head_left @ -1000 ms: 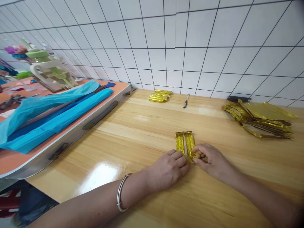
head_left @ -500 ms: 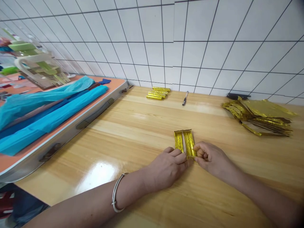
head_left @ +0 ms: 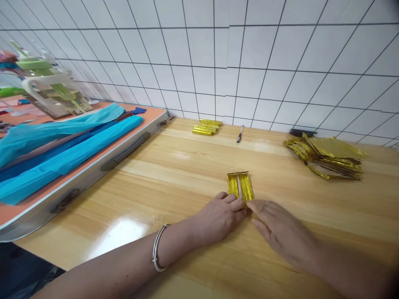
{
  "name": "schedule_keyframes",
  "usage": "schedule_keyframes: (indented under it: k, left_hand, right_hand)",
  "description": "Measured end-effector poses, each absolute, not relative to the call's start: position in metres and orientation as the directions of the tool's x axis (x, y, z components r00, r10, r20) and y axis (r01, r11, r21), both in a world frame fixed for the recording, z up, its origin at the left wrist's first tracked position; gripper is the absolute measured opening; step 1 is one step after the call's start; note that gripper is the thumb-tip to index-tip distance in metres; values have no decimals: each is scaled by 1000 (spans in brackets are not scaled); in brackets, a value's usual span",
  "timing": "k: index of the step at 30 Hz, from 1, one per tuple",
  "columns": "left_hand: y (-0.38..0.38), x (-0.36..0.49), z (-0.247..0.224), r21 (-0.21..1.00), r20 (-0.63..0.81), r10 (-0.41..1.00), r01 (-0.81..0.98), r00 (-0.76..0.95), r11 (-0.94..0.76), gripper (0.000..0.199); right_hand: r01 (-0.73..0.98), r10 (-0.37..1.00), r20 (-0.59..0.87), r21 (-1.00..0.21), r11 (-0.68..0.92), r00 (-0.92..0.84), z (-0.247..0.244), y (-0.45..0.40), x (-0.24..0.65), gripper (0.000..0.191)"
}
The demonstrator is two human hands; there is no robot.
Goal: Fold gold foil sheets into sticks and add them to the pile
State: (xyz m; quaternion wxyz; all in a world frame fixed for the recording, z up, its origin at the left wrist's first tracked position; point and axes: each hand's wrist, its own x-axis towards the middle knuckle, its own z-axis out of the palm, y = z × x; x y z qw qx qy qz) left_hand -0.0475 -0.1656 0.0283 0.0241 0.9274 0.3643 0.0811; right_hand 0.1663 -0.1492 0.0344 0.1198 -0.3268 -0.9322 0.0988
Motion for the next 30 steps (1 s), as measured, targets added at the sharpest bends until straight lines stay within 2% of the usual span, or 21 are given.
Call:
schedule_keyframes:
  k: [3, 6, 12, 20, 22, 27, 30]
  left_hand:
    - [-167, -54, 27, 153, 133, 664, 646, 736, -748, 29]
    - [-171, -70, 27, 221, 157, 606, 570, 780, -791, 39]
    - [-176, -96, 31, 303, 167, 554, 493, 815, -816, 43]
    - [-178, -94, 25, 263, 257, 512, 451, 820, -853, 41]
    - [-178, -96, 24, 271, 283, 544, 478, 790, -835, 40]
    - [-174, -101, 24, 371, 285, 735, 637, 615, -676, 31]
    - [-171, -100, 25, 386, 259, 760, 657, 596, -648, 31]
  right_hand:
    - [574, 578, 109, -67, 816, -809, 20, -163, 170, 51]
    - [562, 561, 74, 2, 827, -825, 10, -165, 177, 58]
    - [554, 554, 52, -12, 832, -831, 8, -162, 182, 61]
    - [601, 599, 121, -23, 799, -792, 16, -162, 170, 54]
    - [606, 604, 125, -30, 795, -787, 14, -162, 167, 53]
    - [609, 608, 134, -33, 792, -783, 11, -164, 164, 52]
    - [613, 610, 136, -29, 790, -780, 11, -164, 164, 52]
